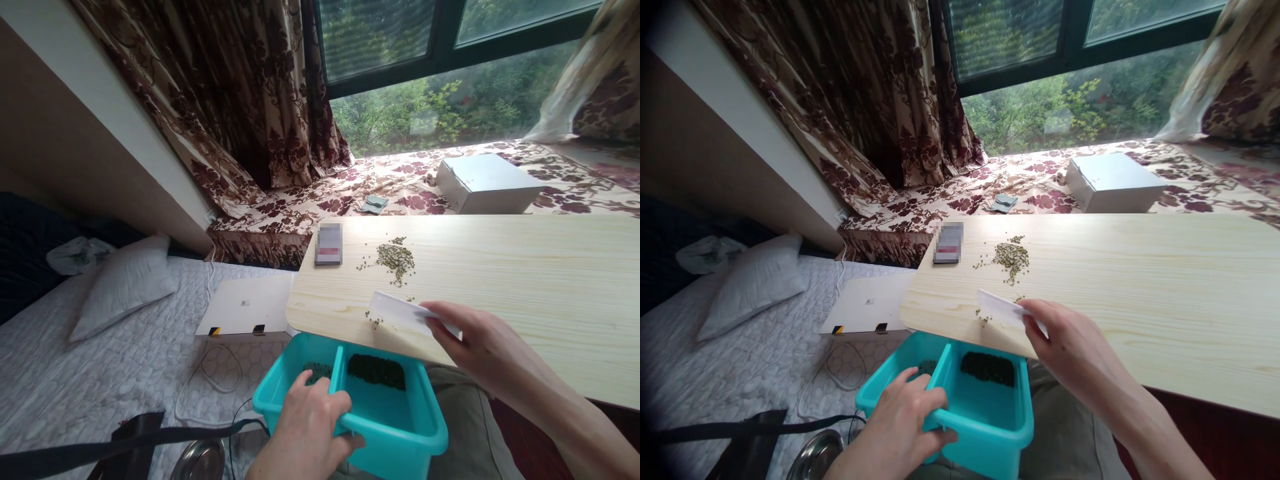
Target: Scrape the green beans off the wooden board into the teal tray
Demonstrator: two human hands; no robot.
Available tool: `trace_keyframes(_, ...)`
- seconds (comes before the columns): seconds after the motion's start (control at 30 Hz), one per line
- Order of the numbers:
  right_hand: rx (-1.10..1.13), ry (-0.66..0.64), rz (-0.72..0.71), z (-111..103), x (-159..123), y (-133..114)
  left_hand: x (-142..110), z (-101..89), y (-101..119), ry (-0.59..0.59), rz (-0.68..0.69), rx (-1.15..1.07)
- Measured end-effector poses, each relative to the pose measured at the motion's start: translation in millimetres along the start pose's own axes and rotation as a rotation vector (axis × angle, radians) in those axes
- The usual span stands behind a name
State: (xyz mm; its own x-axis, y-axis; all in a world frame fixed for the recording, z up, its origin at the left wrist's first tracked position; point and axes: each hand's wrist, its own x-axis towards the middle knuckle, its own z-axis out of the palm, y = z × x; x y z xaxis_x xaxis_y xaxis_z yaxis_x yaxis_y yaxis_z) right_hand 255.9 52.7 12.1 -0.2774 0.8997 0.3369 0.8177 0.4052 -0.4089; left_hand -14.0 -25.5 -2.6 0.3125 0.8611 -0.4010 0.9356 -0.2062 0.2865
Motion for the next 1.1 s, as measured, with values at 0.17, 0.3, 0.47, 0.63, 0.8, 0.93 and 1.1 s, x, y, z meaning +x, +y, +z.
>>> trace_keyframes(0.17,-0.083,-0.015,-0.034,9,11,-2,1,-2.6,-1,-0.021,-0.016,0.015)
trace_keyframes(0.3,-0.086,-0.039,-0.088,10,11,-3,1,-3.4,-2,-0.023,-0.029,0.003)
trace_keyframes(0.47,-0.069,-0.010,-0.102,9,10,-3,1,-2.4,-3,-0.023,-0.032,0.004)
trace_keyframes(0.63,-0.023,-0.031,-0.131,9,8,-1,0,-2.3,-3,-0.003,-0.023,0.004)
trace_keyframes(0.8,-0.002,-0.009,-0.096,3,-2,4,-2,-1.0,-3,0.002,-0.029,0.008)
trace_keyframes(0.93,-0.018,-0.011,-0.069,1,-7,4,-3,1.3,-4,0.020,-0.022,0.015)
trace_keyframes(1.1,0.014,0.011,-0.071,-2,-11,5,-3,1.8,-4,0.024,-0.015,0.013)
